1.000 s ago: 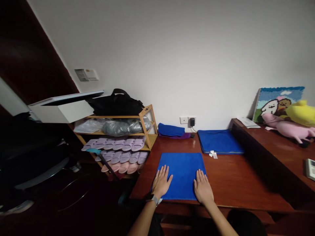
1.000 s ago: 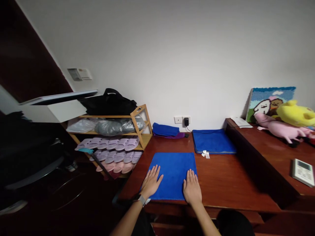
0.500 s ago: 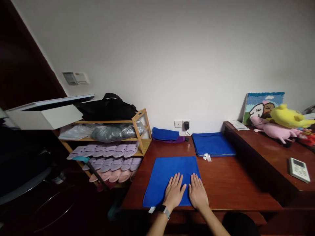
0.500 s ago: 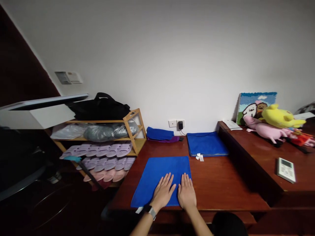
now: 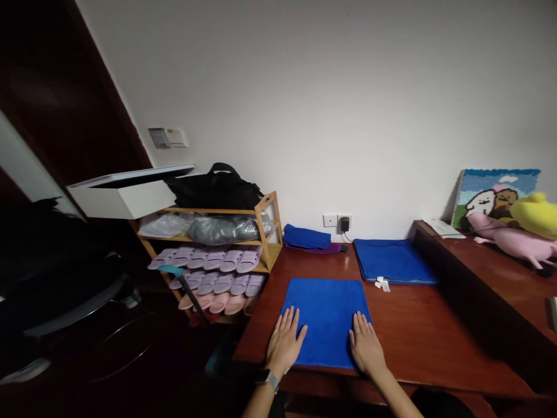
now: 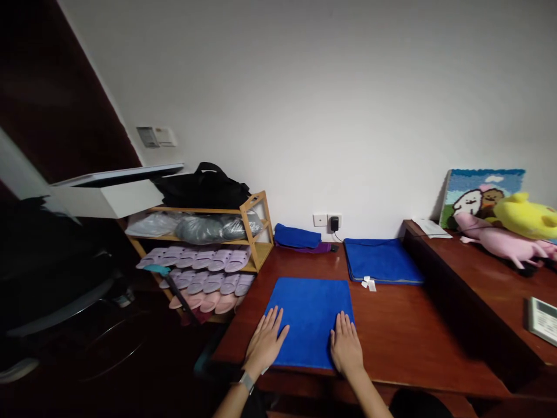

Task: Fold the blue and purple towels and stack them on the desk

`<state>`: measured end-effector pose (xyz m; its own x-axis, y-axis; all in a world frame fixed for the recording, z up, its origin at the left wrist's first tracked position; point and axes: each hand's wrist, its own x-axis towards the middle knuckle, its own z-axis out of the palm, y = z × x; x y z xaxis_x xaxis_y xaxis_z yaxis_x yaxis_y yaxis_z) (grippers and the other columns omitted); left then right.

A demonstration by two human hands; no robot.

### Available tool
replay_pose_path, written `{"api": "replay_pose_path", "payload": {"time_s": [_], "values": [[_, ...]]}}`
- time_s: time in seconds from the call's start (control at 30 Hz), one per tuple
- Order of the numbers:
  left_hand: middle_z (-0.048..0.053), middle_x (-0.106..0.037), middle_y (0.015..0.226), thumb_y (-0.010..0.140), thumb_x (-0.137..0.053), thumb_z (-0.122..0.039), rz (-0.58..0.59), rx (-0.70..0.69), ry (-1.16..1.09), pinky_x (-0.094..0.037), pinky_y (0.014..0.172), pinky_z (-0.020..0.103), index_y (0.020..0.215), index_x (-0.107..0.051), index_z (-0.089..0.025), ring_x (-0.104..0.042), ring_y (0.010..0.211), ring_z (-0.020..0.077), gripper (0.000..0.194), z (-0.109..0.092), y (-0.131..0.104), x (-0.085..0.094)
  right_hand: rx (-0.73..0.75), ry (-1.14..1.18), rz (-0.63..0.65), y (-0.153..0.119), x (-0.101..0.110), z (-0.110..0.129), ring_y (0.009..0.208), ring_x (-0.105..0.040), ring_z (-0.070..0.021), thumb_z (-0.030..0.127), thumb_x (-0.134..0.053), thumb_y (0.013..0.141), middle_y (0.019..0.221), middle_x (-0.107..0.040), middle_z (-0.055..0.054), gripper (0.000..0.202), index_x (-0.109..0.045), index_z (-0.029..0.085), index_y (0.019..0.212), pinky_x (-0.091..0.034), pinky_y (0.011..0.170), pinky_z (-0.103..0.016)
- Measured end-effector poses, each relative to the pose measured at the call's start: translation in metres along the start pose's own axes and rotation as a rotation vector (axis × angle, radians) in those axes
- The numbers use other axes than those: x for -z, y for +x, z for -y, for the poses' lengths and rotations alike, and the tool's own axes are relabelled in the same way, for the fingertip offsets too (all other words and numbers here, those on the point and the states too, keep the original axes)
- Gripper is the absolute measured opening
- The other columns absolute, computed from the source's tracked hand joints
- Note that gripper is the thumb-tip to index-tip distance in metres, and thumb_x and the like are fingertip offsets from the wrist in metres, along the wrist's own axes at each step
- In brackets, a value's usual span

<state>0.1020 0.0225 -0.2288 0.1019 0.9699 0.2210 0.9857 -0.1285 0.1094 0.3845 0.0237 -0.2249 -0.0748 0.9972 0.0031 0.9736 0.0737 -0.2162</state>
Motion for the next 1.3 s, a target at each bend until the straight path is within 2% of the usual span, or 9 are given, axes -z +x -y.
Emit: {"api": "replay_pose_path", "payload": {"time_s": [0.27,0.47,0.57,0.73,0.83,0.93,1.17,1.23,1.3], "values": [[0.009,-0.027,0.167,0.104,-0.023,-0.061,0.017,-0.016,-0.008,-0.026,0.126,0.048,0.161,-0.028,-0.019,-0.023,0.155,0.0245,0.071,0.000,-0.002,0.007,0.001,0.015,-0.012,0.053,0.018,-0.005,0.155,-0.018,-0.0256,0.036,-0.019,0.103,0.166,-0.021,-0.016,0.066,-0.026,-0.001,0.157,-0.015,0.127,-0.039],[0.013,-0.029,0.165,0.104,-0.022,-0.061,0.082,0.024,0.001,-0.026,0.126,0.049,0.159,-0.033,-0.014,-0.027,0.153,0.0264,0.073,-0.005,0.003,0.016,0.011,-0.001,-0.013,0.057,0.006,-0.009,0.156,-0.016,-0.0252,0.037,-0.017,0.103,0.167,-0.019,-0.014,0.067,-0.023,0.000,0.158,-0.012,0.127,-0.038],[0.015,-0.030,0.164,0.104,-0.018,-0.058,0.047,0.028,-0.015,-0.026,0.126,0.047,0.157,-0.036,-0.009,-0.027,0.153,0.0266,0.074,-0.039,0.019,0.021,0.008,-0.002,-0.015,0.055,0.008,-0.007,0.156,-0.015,-0.0251,0.037,-0.016,0.103,0.167,-0.019,-0.014,0.066,-0.022,0.000,0.158,-0.011,0.127,-0.038],[0.010,-0.032,0.165,0.106,-0.010,-0.051,0.061,-0.217,-0.167,-0.024,0.127,0.041,0.158,-0.034,-0.011,-0.026,0.154,0.0201,0.069,-0.135,0.059,0.010,0.038,-0.007,0.008,0.053,0.018,-0.006,0.156,-0.014,-0.0252,0.031,-0.019,0.102,0.167,-0.018,-0.015,0.064,-0.022,-0.001,0.158,-0.011,0.127,-0.037],[0.009,-0.036,0.163,0.107,-0.008,-0.047,0.093,-0.227,-0.208,-0.024,0.127,0.041,0.157,-0.036,-0.012,-0.028,0.153,0.0193,0.068,-0.162,0.074,-0.005,0.063,-0.007,0.023,0.053,0.020,-0.007,0.156,-0.012,-0.0251,0.027,-0.021,0.100,0.167,-0.017,-0.014,0.064,-0.024,0.001,0.158,-0.010,0.127,-0.038],[0.008,-0.035,0.164,0.107,-0.009,-0.046,0.101,-0.207,-0.181,-0.022,0.128,0.044,0.158,-0.036,-0.015,-0.027,0.154,0.0201,0.066,-0.139,0.078,-0.014,0.032,0.019,0.003,0.055,0.017,-0.007,0.156,-0.014,-0.0248,0.033,-0.018,0.102,0.167,-0.019,-0.014,0.065,-0.024,0.000,0.158,-0.012,0.127,-0.037],[0.011,-0.031,0.165,0.105,-0.022,-0.047,0.042,0.069,0.004,-0.025,0.125,0.049,0.159,-0.033,-0.017,-0.028,0.153,0.0258,0.063,0.003,0.058,-0.010,0.002,0.056,-0.019,0.060,0.006,-0.009,0.156,-0.014,-0.0232,0.038,-0.015,0.103,0.167,-0.017,-0.014,0.068,-0.022,0.000,0.159,-0.010,0.127,-0.038],[0.012,-0.031,0.165,0.105,-0.023,-0.047,0.009,0.103,0.016,-0.026,0.124,0.047,0.159,-0.032,-0.015,-0.028,0.153,0.0257,0.064,0.025,0.051,-0.009,0.001,0.053,-0.022,0.060,0.003,-0.010,0.156,-0.015,-0.0240,0.038,-0.016,0.103,0.167,-0.017,-0.014,0.068,-0.023,0.000,0.159,-0.010,0.127,-0.039],[0.012,-0.031,0.165,0.105,-0.022,-0.047,-0.015,0.103,0.009,-0.027,0.124,0.046,0.159,-0.032,-0.014,-0.029,0.153,0.0256,0.065,0.032,0.047,-0.010,-0.004,0.043,-0.025,0.059,0.001,-0.010,0.156,-0.016,-0.0247,0.037,-0.017,0.103,0.167,-0.018,-0.014,0.067,-0.023,0.000,0.158,-0.011,0.127,-0.039]]}}
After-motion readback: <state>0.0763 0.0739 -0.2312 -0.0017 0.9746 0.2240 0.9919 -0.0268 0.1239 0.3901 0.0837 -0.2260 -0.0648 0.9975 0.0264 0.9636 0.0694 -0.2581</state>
